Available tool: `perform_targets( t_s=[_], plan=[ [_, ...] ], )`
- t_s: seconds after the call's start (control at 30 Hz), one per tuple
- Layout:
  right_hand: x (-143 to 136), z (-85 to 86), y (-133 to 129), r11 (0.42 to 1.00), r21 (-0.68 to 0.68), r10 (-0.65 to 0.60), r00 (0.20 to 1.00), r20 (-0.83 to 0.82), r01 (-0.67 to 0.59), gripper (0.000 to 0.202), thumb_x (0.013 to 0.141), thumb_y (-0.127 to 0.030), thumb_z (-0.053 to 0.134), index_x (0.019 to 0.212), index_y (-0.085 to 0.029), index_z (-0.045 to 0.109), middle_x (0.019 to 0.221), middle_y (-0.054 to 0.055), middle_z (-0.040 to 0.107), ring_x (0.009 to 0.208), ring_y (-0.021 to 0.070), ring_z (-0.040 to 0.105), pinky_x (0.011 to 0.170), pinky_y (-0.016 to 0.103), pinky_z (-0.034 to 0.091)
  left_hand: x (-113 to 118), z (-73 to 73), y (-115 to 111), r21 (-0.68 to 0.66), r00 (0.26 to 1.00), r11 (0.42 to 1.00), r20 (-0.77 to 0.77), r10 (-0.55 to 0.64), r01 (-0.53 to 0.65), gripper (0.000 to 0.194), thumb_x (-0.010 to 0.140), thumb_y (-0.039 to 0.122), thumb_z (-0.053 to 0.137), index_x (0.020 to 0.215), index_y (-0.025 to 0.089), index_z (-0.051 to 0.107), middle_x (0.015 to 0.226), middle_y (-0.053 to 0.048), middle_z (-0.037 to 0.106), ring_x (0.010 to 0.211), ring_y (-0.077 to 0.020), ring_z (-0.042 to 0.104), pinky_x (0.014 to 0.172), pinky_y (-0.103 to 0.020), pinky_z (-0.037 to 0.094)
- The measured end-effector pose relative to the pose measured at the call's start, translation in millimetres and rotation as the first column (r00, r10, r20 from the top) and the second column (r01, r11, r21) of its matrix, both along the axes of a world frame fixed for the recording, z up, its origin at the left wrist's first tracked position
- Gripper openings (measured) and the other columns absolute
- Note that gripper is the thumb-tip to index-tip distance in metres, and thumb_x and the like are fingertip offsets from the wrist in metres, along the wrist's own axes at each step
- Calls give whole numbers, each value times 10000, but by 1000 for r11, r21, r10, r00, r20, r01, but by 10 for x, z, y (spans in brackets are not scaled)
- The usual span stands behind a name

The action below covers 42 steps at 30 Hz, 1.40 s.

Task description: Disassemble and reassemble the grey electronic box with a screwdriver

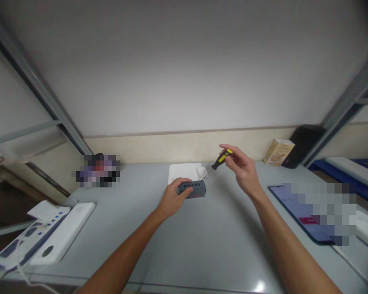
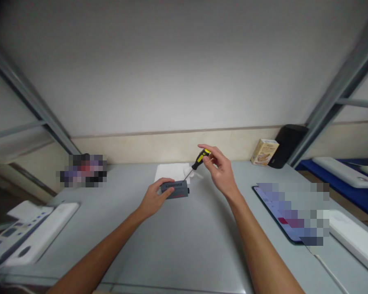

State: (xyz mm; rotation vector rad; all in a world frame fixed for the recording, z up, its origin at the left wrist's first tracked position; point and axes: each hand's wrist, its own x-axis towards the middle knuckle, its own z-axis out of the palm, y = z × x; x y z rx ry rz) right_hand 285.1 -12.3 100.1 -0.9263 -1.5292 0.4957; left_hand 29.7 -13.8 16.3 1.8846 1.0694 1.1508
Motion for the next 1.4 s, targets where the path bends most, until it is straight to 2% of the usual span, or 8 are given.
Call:
perform_targets(
  t_s=[0.2, 0.47, 0.57, 0.7, 0.93, 1.2, 1.3, 1.4],
  plan=[
    [-314, 44, -62, 996, 55, 66, 997, -39, -64, 289, 1008, -379, 472, 1251, -284, 596, 1074, 48, 675, 966, 202, 616, 829, 343, 461, 12, 8, 1, -19, 1000, 1000, 7, 7, -7, 233, 886, 313, 674, 1090, 204, 704, 1109, -55, 720, 1062, -207, 643, 981, -332, 468],
    [-371, 5, 0, 974, 30, -224, 973, -53, 226, 339, 875, -423, 679, 1169, -266, 620, 967, 17, 633, 745, 151, 545, 632, 273, 437, 14, 48, -3, 75, 999, 996, -13, -40, 41, 225, 924, 318, 641, 1106, 204, 707, 1100, -70, 705, 1058, -217, 631, 968, -338, 470],
    [-326, 1, -8, 994, -39, -108, 992, -70, 106, 345, 916, -448, 614, 1214, -276, 639, 1008, 38, 647, 825, 182, 568, 692, 296, 463, 29, 63, -25, 194, 992, 979, -118, -44, 66, 253, 984, 297, 540, 1173, 229, 694, 1071, -75, 681, 1043, -219, 601, 961, -359, 467],
    [-303, 1, -34, 982, -130, 111, 976, -187, -137, 357, 963, -463, 514, 1253, -280, 614, 1036, 62, 657, 859, 207, 587, 757, 336, 483, 70, 74, -82, 354, 922, 934, -376, 90, 53, 406, 993, 173, 433, 1335, 302, 610, 1102, -84, 627, 1094, -246, 527, 981, -424, 432],
    [-346, -42, 7, 970, -123, 164, 935, -316, -212, 304, 946, -441, 560, 1188, -271, 632, 1008, 52, 657, 781, 171, 567, 735, 324, 495, 120, 64, -117, 444, 765, 890, -609, 212, 107, 640, 875, 35, 448, 1441, 331, 490, 1210, -95, 556, 1128, -270, 483, 1004, -460, 397],
    [-221, -75, 85, 988, -142, -97, 940, -326, 53, 513, 805, -429, 747, 1271, -280, 591, 928, -13, 575, 551, 81, 540, 522, 254, 480, 118, 107, -159, 473, 661, 868, -701, 267, 150, 626, 901, 82, 454, 1488, 296, 416, 1181, -112, 551, 1050, -280, 473, 948, -435, 432],
    [-121, -147, 173, 972, -209, -193, 874, -446, 108, 423, 777, -465, 759, 1117, -232, 666, 854, -23, 571, 552, 78, 546, 529, 245, 509, 111, 98, -160, 491, 643, 856, -710, 286, 162, 644, 901, 76, 441, 1499, 311, 396, 1158, -111, 549, 1041, -281, 473, 952, -439, 434],
    [-55, -237, 247, 935, -348, -258, 795, -549, 63, 435, 694, -461, 821, 1025, -211, 689, 839, -8, 618, 586, 96, 601, 527, 231, 523, 112, 88, -156, 494, 625, 852, -724, 292, 174, 688, 891, 61, 440, 1520, 327, 357, 1154, -107, 539, 1030, -281, 473, 940, -437, 445]
  ],
)
